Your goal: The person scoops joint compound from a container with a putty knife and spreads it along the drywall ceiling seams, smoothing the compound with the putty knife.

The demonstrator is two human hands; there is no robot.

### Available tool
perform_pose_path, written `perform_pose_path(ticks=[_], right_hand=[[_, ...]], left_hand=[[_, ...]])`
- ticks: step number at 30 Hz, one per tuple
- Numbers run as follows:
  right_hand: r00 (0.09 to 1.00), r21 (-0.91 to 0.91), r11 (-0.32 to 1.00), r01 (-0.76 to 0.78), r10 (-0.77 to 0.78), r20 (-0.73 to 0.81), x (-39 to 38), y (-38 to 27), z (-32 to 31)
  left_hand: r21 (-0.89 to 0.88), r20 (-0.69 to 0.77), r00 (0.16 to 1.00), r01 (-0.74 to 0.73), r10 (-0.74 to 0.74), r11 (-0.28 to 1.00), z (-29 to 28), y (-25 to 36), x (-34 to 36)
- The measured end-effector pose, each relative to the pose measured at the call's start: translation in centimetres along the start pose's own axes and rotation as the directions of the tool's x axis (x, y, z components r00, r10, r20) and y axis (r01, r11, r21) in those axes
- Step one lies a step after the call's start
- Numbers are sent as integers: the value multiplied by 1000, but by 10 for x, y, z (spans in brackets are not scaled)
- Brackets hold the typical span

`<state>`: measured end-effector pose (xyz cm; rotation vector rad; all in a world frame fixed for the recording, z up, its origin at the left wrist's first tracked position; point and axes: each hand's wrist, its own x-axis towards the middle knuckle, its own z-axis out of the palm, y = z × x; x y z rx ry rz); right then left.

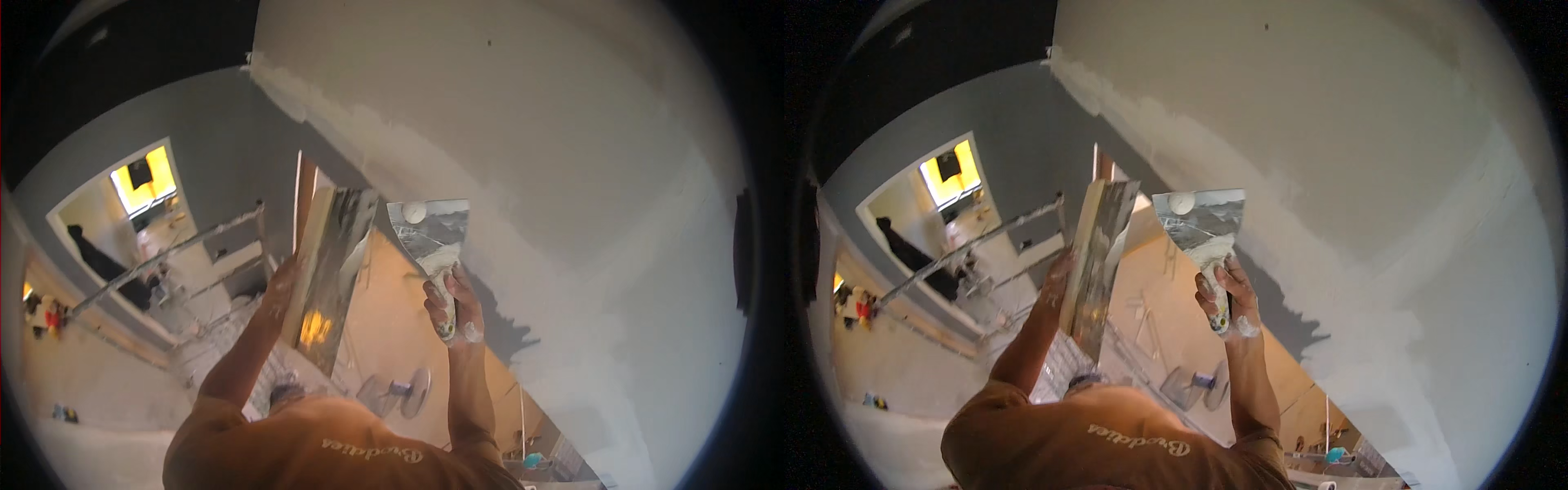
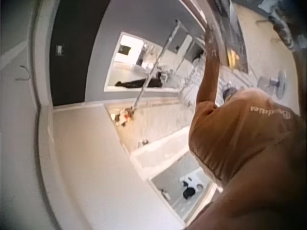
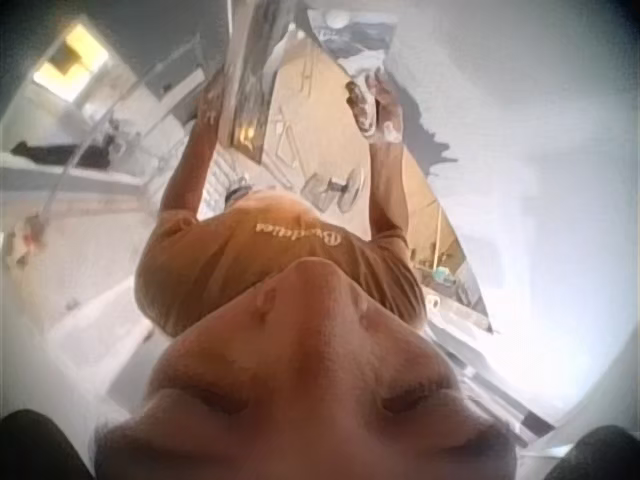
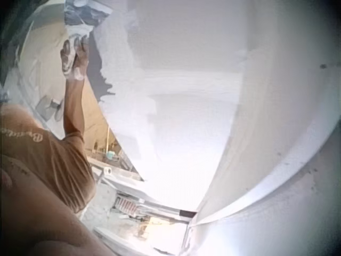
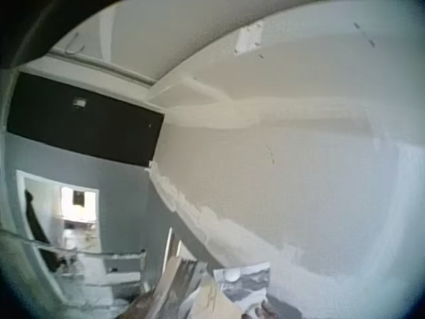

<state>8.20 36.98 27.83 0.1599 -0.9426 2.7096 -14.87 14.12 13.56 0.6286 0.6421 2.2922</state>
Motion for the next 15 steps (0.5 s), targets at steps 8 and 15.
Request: perform_pose_path(ticks=[8, 15], right_hand=[[543, -161, -946, 282, 19, 840, 175, -112, 206], [790, 720, -681, -138, 363, 495, 341, -192, 306]], left_hand=[[-80, -121, 982, 138, -147, 987, -89, 2, 62], [87, 145, 989, -28, 15, 996, -71, 32, 93]])
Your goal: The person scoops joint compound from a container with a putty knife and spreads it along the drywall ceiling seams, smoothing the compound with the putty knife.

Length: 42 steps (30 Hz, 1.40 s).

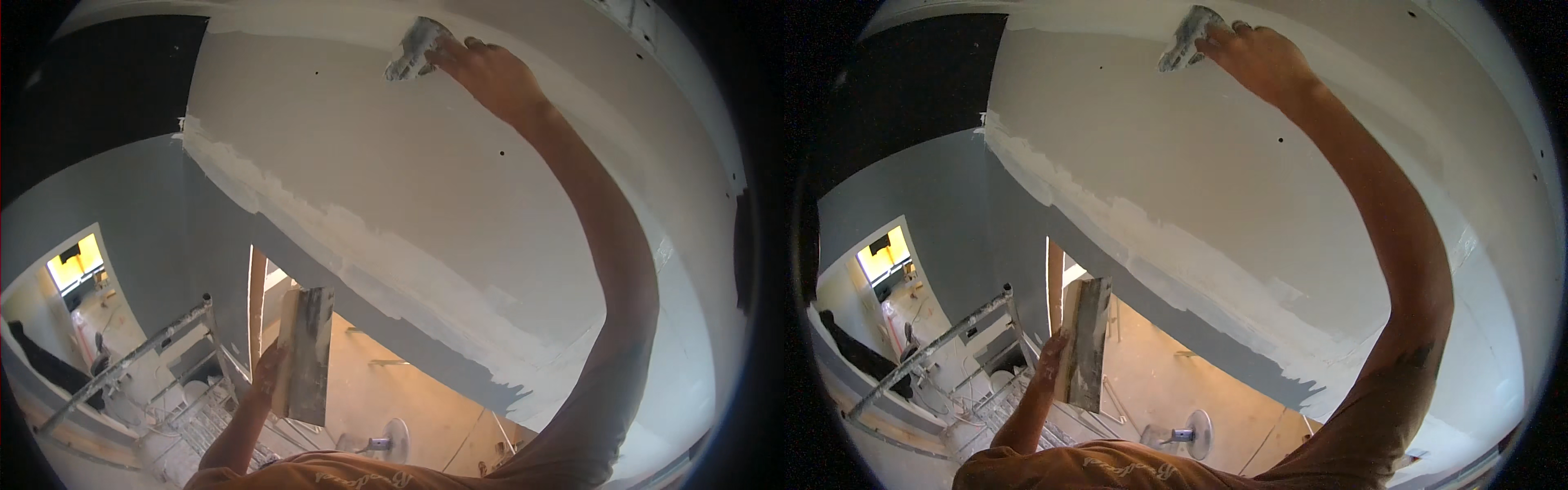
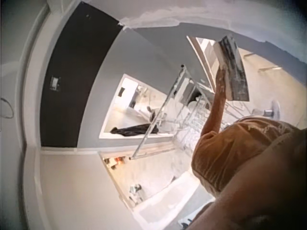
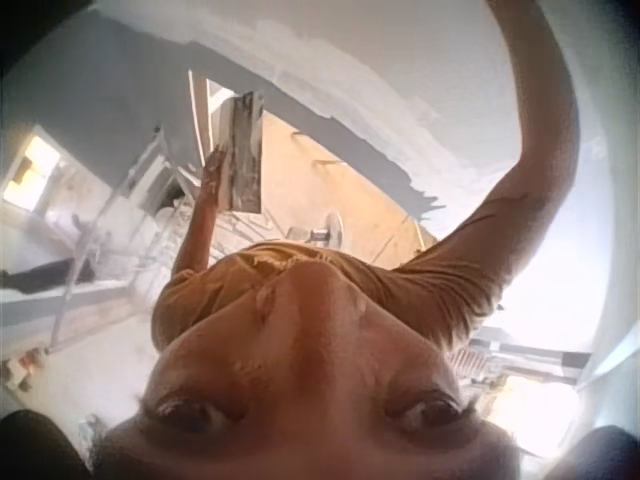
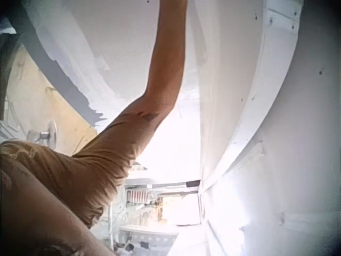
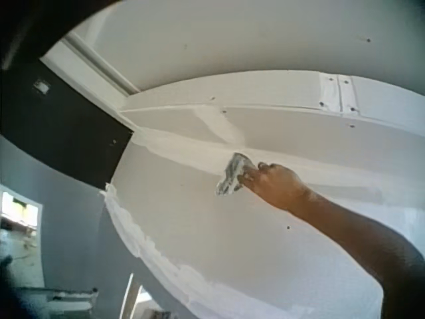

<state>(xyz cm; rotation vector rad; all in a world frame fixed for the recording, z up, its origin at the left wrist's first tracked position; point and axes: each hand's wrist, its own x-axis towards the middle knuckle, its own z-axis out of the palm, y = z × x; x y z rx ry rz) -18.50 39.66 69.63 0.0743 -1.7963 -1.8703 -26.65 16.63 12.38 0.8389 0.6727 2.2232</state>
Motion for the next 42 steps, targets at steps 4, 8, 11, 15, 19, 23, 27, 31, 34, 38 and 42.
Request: perform_pose_path(ticks=[4, 8, 11, 15, 19, 23, 27, 31, 34, 38, 42], right_hand=[[994, -95, 990, 107, -105, 26, 33, 2, 24], [985, -138, 984, 110, -89, 151, 39, -2, 23], [976, -67, 992, 108, -93, 194, 28, 3, 2], [993, -41, 996, 82, -78, 91, -12, 18, -2], [983, -60, 993, 100, -89, 160, -36, 27, -21], [992, -19, 997, 70, -67, 111, -85, 46, -30], [993, -31, 998, 49, -45, 111, -128, 58, -40], [990, -64, 996, 55, -46, 131, -167, 73, -51], [975, -21, 997, 68, -62, 215, -192, 85, -60], [969, -95, 982, 166, -145, 200, -219, 96, -72], [988, 6, 1000, 5, -6, 157, -243, 97, -79]], left_hand=[[-134, -126, 950, 270, -287, 953, -22, -1, 20], [-132, -153, 933, 308, -327, 942, -48, -13, 26], [-161, -128, 930, 323, -344, 933, -35, -4, 29], [-144, -109, 930, 336, -352, 931, -50, -30, 33], [-145, -53, 947, 308, -318, 940, -18, -32, 31], [-83, -96, 951, 286, -293, 955, -7, -63, 26], [-99, -60, 944, 317, -324, 943, 37, -69, 15], [-68, -63, 936, 343, -347, 937, 52, -96, 3], [-100, -32, 935, 350, -354, 931, 73, -113, -8], [-173, 22, 943, 330, -331, 928, 78, -141, -23], [-201, 29, 944, 327, -328, 923, 94, -139, -32]])
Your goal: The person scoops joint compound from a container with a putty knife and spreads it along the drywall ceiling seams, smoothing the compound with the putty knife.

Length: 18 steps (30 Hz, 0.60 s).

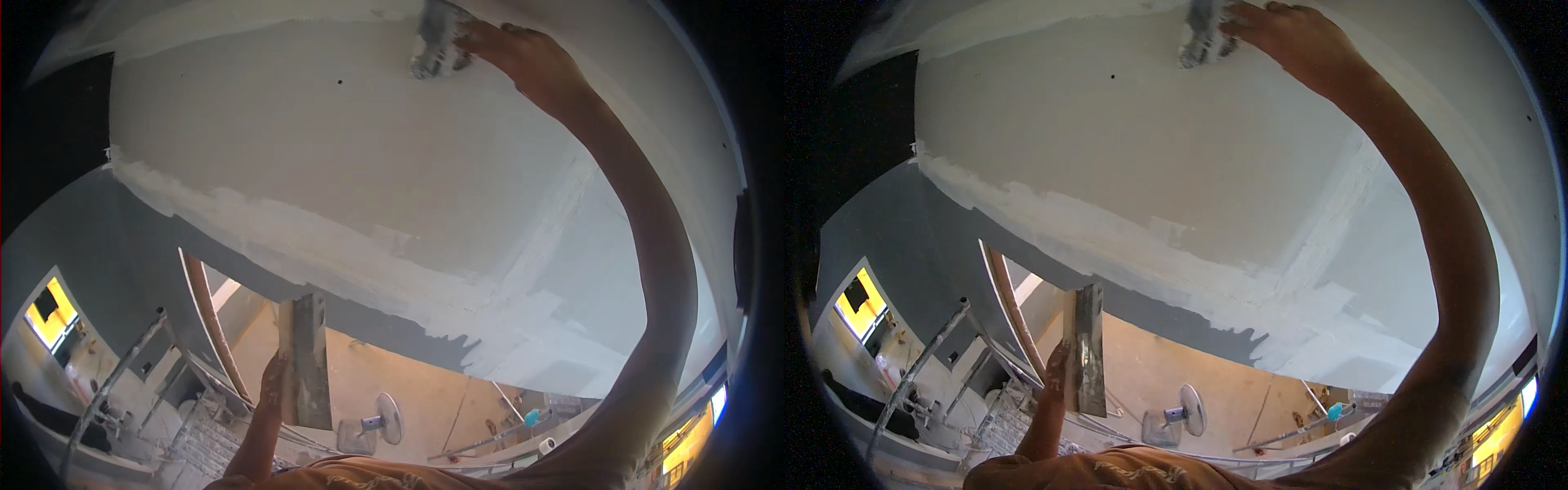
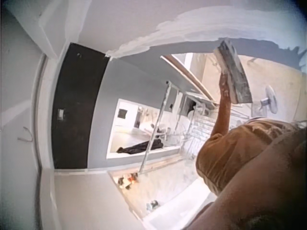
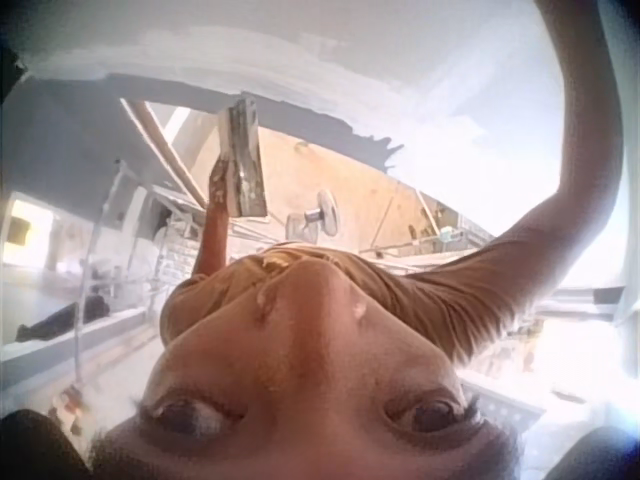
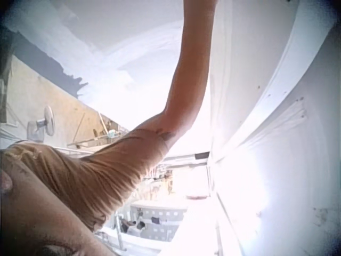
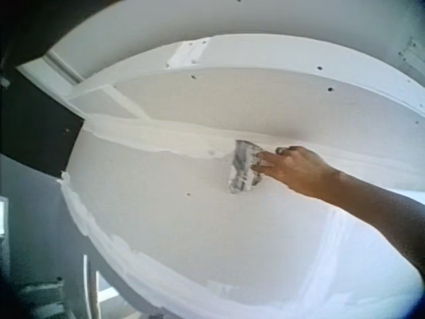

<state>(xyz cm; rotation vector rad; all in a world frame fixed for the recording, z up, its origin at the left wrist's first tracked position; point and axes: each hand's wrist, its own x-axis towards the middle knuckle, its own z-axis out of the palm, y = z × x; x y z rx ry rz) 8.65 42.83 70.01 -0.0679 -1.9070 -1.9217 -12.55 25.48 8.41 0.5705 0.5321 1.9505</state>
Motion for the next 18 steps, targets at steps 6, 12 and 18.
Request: perform_pose_path(ticks=[6, 12, 18], right_hand=[[1000, -133, 991, 23, -22, 9, 40, -28, -12], [989, -77, 994, 83, -91, -113, 206, -101, 20], [999, -135, 990, 33, -29, 32, 332, -131, 51]], left_hand=[[-59, -91, 996, -20, 15, 998, -11, 11, -16], [-18, -185, 982, -30, 27, 999, -29, 65, -39], [-55, -178, 977, -133, 121, 990, -104, 97, -53]])
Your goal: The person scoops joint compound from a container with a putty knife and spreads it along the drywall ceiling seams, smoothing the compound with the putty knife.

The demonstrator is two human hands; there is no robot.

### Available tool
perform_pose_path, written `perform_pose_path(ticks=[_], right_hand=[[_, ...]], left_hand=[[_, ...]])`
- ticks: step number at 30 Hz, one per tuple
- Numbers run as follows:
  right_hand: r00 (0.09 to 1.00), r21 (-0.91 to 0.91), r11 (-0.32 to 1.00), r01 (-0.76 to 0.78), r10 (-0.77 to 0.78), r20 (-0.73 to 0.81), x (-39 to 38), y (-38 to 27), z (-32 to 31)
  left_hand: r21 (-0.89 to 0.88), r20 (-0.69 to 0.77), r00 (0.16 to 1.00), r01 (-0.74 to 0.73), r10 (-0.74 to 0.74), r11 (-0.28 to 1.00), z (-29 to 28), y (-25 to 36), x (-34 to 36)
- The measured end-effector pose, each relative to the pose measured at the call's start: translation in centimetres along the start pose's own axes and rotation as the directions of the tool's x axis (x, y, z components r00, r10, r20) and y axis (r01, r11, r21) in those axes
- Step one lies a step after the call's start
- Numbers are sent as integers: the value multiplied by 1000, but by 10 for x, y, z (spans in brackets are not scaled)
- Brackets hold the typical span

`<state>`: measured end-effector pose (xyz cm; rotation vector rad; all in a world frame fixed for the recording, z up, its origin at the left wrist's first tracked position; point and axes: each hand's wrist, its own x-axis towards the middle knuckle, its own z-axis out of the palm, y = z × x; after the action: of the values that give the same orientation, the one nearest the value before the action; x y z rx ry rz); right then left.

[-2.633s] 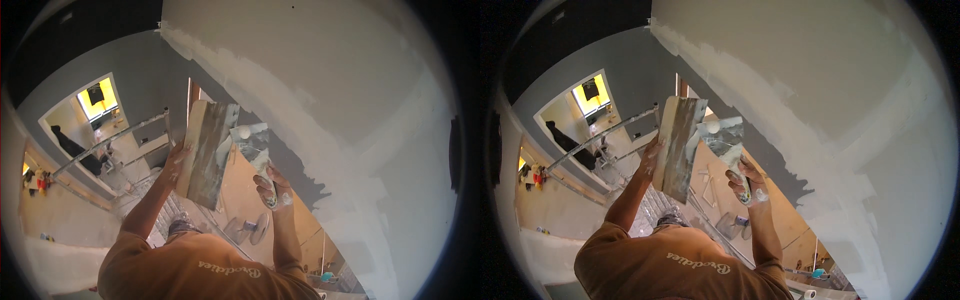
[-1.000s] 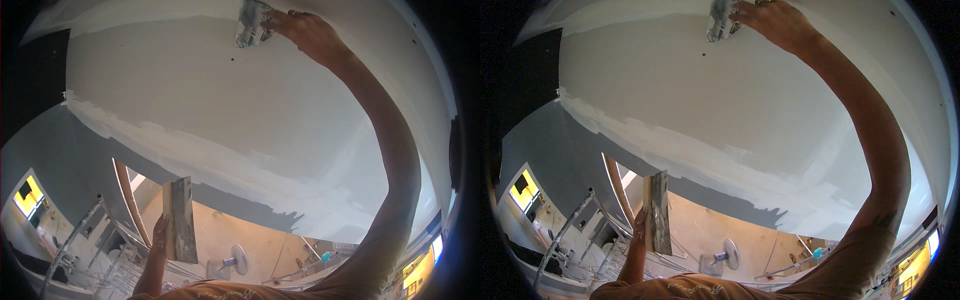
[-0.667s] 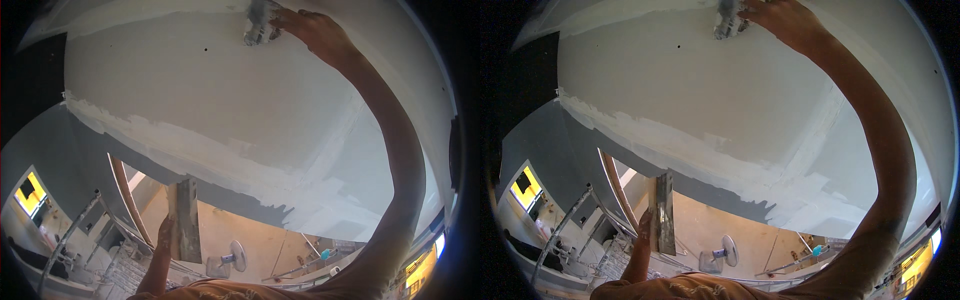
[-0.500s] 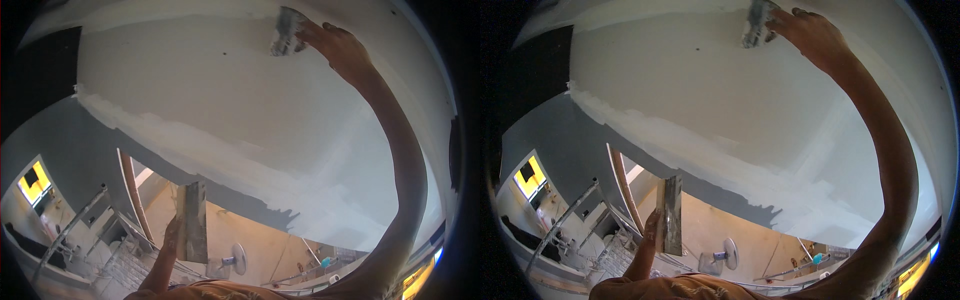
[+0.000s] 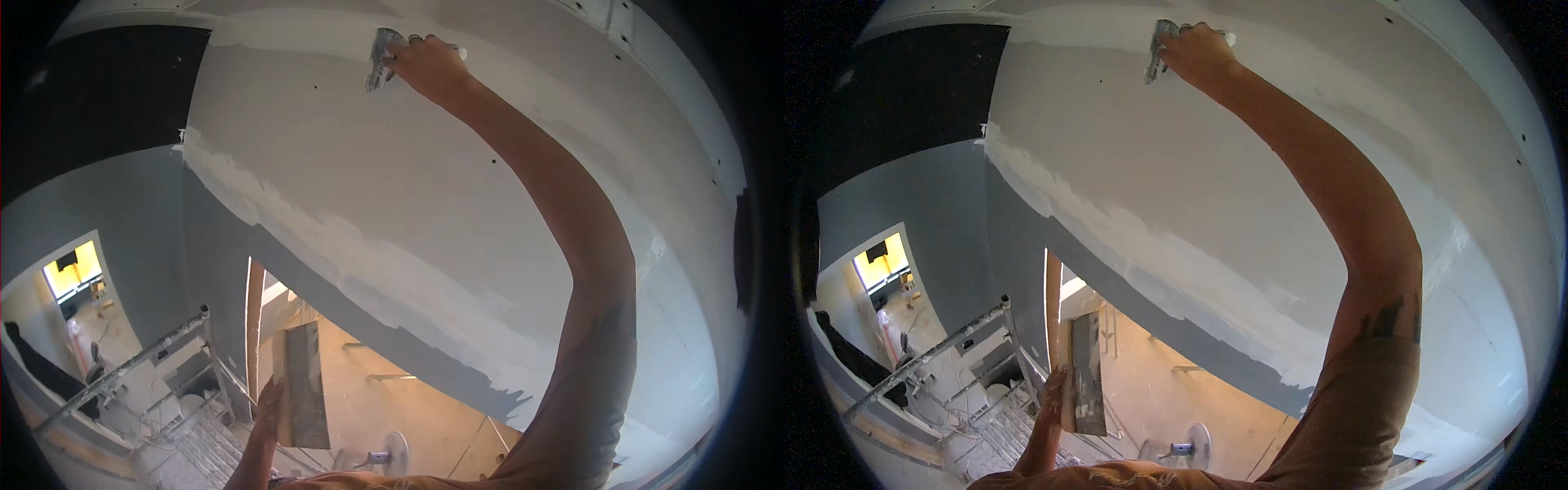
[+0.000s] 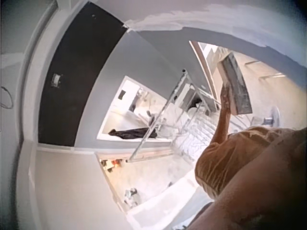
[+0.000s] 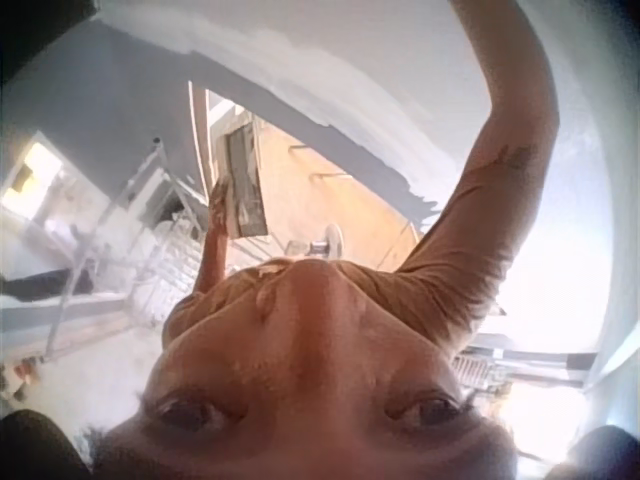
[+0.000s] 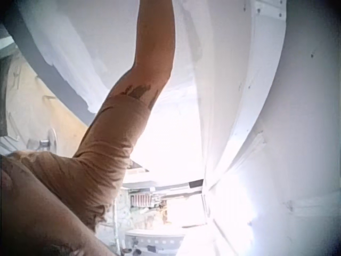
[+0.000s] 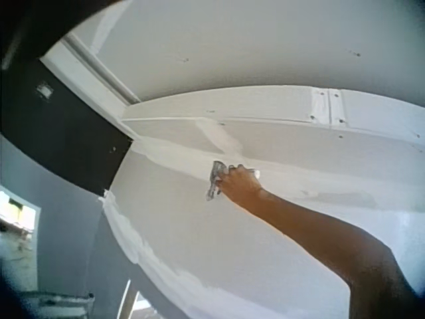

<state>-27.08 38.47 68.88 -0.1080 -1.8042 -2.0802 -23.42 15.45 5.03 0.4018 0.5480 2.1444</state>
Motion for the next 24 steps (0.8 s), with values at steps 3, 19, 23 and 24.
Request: perform_pose_path(ticks=[3, 19, 23, 24], right_hand=[[999, -7, 1000, 4, -3, 40, 10, 7, 17], [992, -222, 975, 18, 9, 123, -159, 60, -36], [986, -218, 976, 8, 29, 165, -205, 76, -43], [983, -226, 974, 5, 36, 178, -216, 80, -45]], left_hand=[[9, -37, 999, -14, 15, 1000, -25, 12, 8], [65, 227, 971, 59, -72, 996, 42, 5, 58], [15, 244, 955, 172, -170, 985, 57, -26, 67], [22, 256, 950, 180, -179, 983, 67, -29, 65]])
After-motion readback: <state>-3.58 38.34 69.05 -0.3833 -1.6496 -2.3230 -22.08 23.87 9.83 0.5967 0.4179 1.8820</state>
